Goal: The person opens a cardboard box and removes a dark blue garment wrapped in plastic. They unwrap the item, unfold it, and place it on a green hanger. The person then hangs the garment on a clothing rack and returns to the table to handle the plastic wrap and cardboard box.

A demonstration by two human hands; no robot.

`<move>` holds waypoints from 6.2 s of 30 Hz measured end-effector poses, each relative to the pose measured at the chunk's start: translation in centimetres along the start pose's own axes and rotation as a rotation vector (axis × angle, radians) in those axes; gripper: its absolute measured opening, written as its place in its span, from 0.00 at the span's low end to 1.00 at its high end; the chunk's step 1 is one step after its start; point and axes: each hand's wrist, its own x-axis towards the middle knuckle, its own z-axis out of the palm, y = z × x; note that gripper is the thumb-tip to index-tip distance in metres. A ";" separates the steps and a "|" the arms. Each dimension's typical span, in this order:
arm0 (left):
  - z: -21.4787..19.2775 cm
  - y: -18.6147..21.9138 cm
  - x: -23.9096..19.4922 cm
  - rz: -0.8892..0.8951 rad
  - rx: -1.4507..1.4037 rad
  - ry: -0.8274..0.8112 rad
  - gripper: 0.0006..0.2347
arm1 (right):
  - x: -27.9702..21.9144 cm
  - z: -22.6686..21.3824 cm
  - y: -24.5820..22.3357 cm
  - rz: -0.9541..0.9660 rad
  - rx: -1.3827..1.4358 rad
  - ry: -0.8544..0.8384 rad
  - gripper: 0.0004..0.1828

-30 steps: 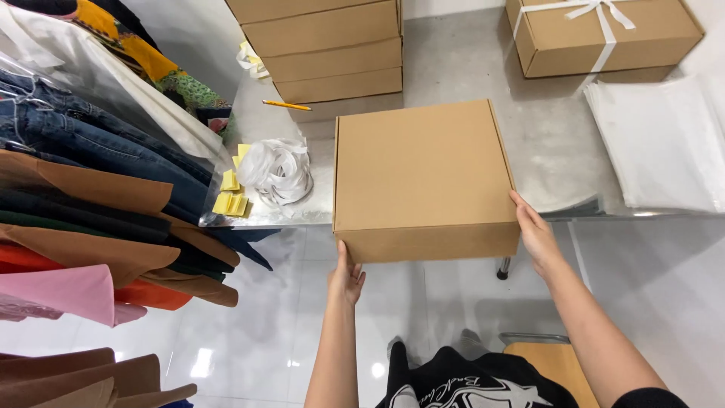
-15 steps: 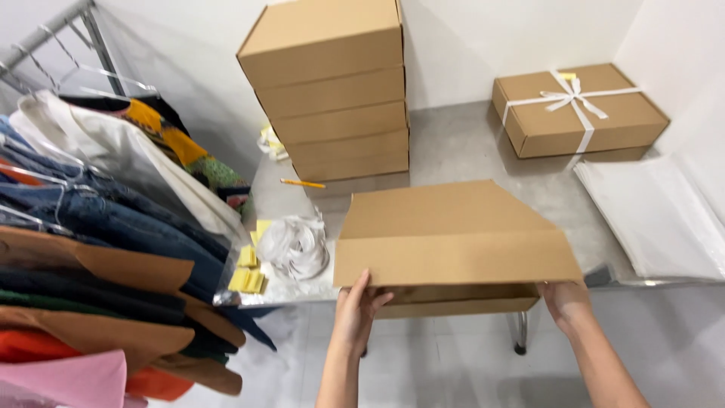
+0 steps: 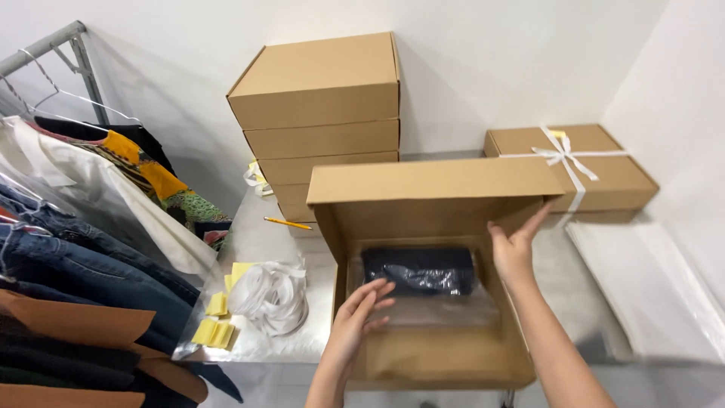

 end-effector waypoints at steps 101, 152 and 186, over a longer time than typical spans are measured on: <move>-7.7 -16.5 -21.5 -0.340 0.121 0.313 0.09 | -41.7 -14.9 9.4 1.107 0.510 -0.109 0.10; -6.9 -16.2 -22.5 -0.270 0.159 0.303 0.09 | -43.4 -5.2 -0.9 1.038 0.360 -0.369 0.17; 1.4 -7.0 -12.6 0.647 1.420 -0.330 0.05 | -33.7 -16.7 -1.3 0.847 -0.263 -0.504 0.38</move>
